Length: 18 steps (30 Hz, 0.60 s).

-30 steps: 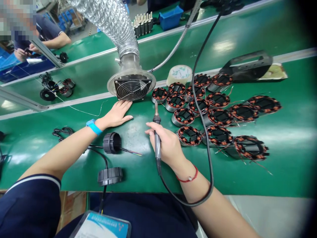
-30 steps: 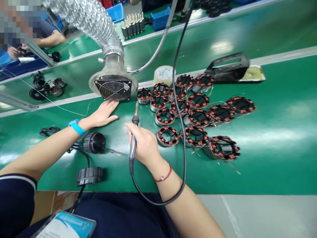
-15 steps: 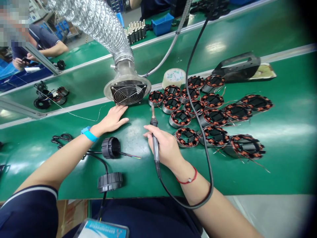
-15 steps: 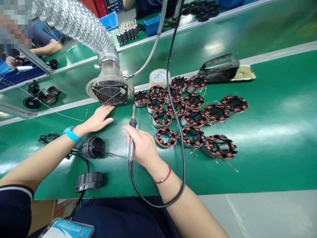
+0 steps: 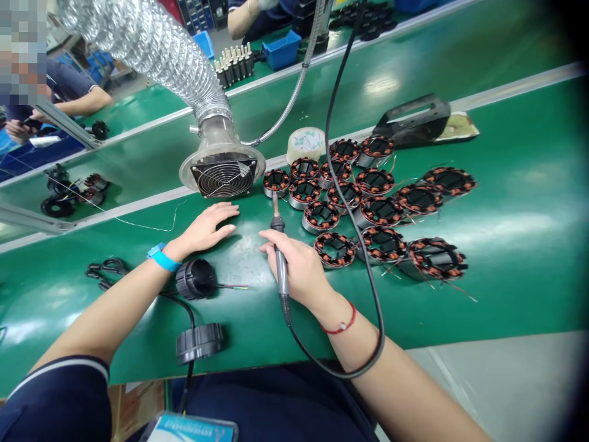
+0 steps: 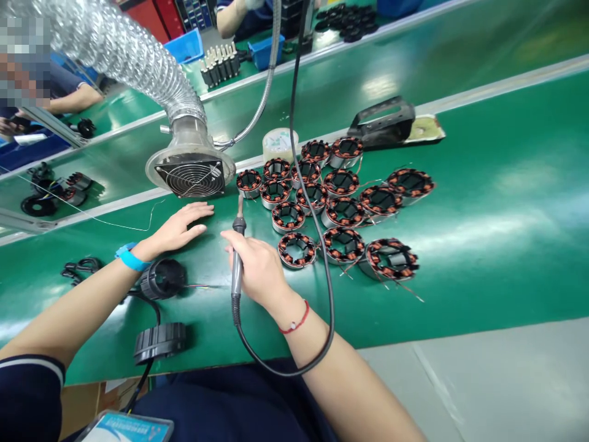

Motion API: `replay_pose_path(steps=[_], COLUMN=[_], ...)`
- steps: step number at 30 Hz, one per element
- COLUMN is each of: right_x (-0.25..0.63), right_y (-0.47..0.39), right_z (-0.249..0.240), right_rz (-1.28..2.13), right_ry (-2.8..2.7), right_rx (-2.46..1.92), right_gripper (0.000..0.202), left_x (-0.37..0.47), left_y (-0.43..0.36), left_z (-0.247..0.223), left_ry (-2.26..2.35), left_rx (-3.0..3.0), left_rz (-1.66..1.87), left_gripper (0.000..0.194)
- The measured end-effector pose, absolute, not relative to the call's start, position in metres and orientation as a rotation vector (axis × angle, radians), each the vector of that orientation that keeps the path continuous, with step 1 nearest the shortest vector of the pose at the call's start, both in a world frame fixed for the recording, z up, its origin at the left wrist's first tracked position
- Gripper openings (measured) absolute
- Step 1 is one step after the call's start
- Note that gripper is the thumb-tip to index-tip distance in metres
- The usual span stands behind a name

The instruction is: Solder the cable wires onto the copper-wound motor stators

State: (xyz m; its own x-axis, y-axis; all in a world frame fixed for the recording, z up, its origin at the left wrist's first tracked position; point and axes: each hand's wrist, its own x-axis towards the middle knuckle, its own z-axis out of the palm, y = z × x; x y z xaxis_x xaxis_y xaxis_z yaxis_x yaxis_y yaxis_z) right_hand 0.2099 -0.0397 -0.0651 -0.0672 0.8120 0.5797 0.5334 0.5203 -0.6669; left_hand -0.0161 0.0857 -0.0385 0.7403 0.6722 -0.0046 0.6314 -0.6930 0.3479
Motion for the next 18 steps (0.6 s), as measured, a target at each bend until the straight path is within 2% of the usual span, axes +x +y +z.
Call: replay_pose_path(steps=[5,11,14,18], right_x=[0.21,0.21,0.21,0.21], right_y=[-0.039,-0.038,-0.037,-0.037], right_z=[-0.064,-0.065,-0.063,-0.062], right_rz=[0.33,0.384,0.38,0.367], right_ry=[-1.731,-1.727,-1.757,-1.79], right_rx=[-1.115,-1.169,-1.198,-1.263], right_gripper=[0.03,0.032,0.033,0.032], left_x=[-0.011,0.01,0.018,0.024], left_y=[0.083,0.082,0.082,0.086], left_z=[-0.032,-0.029,-0.024,-0.021], left_ry=[1.128,1.746,1.82,1.818], left_rx=[2.726,2.621,2.663,2.732], left_rz=[0.194,-0.232,-0.392,-0.438], left_gripper=[0.059,0.062,0.063,0.065])
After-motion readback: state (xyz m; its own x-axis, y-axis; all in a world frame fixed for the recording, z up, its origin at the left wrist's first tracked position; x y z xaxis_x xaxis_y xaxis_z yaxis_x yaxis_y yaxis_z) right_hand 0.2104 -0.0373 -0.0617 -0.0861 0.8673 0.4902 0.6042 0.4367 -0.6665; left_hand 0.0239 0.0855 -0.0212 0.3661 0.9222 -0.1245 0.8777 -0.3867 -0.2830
